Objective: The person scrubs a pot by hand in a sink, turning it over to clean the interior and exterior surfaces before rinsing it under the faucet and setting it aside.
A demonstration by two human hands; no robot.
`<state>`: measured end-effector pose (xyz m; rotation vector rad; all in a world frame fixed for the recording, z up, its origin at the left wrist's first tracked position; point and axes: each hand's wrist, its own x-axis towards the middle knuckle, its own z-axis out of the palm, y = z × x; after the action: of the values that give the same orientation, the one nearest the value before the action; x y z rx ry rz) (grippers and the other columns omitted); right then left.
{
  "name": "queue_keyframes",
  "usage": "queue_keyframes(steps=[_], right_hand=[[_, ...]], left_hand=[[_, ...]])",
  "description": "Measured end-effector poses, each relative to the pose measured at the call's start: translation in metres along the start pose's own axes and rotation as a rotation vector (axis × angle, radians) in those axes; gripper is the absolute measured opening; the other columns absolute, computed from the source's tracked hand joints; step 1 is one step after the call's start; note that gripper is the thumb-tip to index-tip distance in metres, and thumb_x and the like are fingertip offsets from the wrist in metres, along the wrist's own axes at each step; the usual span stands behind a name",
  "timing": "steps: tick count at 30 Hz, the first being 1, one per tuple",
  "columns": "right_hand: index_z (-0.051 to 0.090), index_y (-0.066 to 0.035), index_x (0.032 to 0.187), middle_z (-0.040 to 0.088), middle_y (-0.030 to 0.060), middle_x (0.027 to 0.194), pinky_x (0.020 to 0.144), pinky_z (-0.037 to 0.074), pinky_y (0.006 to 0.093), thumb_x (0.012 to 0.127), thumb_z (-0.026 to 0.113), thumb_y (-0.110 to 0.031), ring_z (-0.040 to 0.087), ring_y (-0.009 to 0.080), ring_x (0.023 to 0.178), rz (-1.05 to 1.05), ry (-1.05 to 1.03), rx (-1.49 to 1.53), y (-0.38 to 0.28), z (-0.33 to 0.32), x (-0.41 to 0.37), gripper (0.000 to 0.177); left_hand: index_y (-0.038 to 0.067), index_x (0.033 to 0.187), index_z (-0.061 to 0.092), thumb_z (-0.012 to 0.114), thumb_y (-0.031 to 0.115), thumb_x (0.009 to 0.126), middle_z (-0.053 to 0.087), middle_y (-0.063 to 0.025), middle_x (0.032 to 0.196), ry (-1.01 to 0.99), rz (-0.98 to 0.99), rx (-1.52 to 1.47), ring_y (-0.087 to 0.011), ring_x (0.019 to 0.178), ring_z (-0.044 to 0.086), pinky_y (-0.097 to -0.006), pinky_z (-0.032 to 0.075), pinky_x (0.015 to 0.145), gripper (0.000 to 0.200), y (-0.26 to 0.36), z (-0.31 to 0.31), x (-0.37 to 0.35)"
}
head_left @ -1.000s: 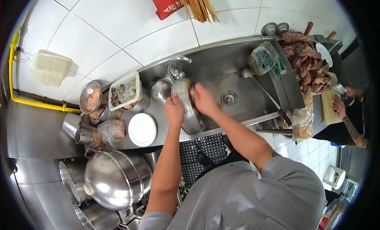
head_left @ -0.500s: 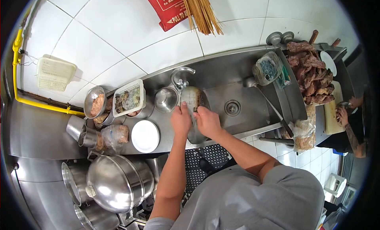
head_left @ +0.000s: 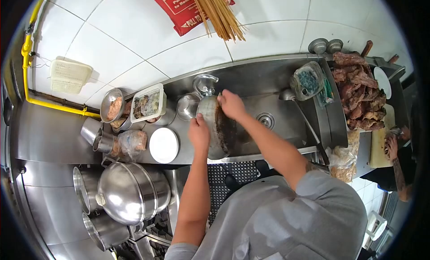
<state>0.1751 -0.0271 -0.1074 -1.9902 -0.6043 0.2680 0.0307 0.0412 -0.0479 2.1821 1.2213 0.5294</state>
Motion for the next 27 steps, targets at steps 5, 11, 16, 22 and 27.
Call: queue_keyframes(steps=[5,11,16,22,27], right_hand=[[0.054,-0.001,0.090,0.064,0.0137,0.081,0.051,0.049,0.0370,0.094,0.061,-0.026,0.065,0.0266,0.062,0.341,-0.141,0.551,0.044,-0.011,0.035,0.026],[0.053,-0.005,0.100,0.066,0.0087,0.093,0.048,0.046,0.0270,0.096,0.059,-0.019,0.065,0.0191,0.063,0.538,-0.227,1.104,0.061,-0.037,-0.013,0.016],[0.060,-0.005,0.108,0.067,0.0077,0.095,0.053,0.047,0.0239,0.095,0.061,-0.018,0.064,0.0162,0.074,0.411,-0.266,0.856,0.109,-0.029,-0.030,0.019],[0.065,0.001,0.102,0.069,0.0117,0.091,0.071,0.049,0.0380,0.091,0.065,-0.029,0.064,0.0217,0.085,0.487,-0.198,0.613,0.122,-0.038,-0.032,0.032],[0.064,-0.001,0.102,0.067,0.0197,0.093,0.077,0.047,0.0428,0.090,0.063,-0.027,0.064,0.0346,0.089,0.239,-0.073,0.387,0.101,-0.032,-0.001,0.029]], left_hand=[[-0.004,0.082,0.061,0.047,0.042,0.099,0.064,-0.0274,0.081,0.055,0.030,0.066,-0.0483,0.078,0.060,-0.0523,0.045,0.070,0.050,-0.001,0.004,0.003],[-0.004,0.083,0.062,0.047,0.043,0.098,0.064,-0.0272,0.080,0.064,0.012,0.052,-0.0477,0.078,0.060,-0.0520,0.045,0.070,0.051,-0.004,0.005,0.002],[-0.005,0.086,0.064,0.047,0.042,0.099,0.065,-0.0264,0.081,0.089,0.014,0.056,-0.0458,0.077,0.060,-0.0491,0.046,0.071,0.051,-0.012,0.008,0.004],[-0.006,0.087,0.063,0.047,0.042,0.100,0.065,-0.0254,0.081,0.070,0.050,0.012,-0.0429,0.075,0.060,-0.0467,0.046,0.071,0.052,-0.011,0.007,0.002],[-0.007,0.088,0.063,0.047,0.036,0.099,0.066,-0.0270,0.084,0.068,0.028,0.142,-0.0439,0.078,0.061,-0.0477,0.046,0.074,0.047,0.002,0.006,0.007]])
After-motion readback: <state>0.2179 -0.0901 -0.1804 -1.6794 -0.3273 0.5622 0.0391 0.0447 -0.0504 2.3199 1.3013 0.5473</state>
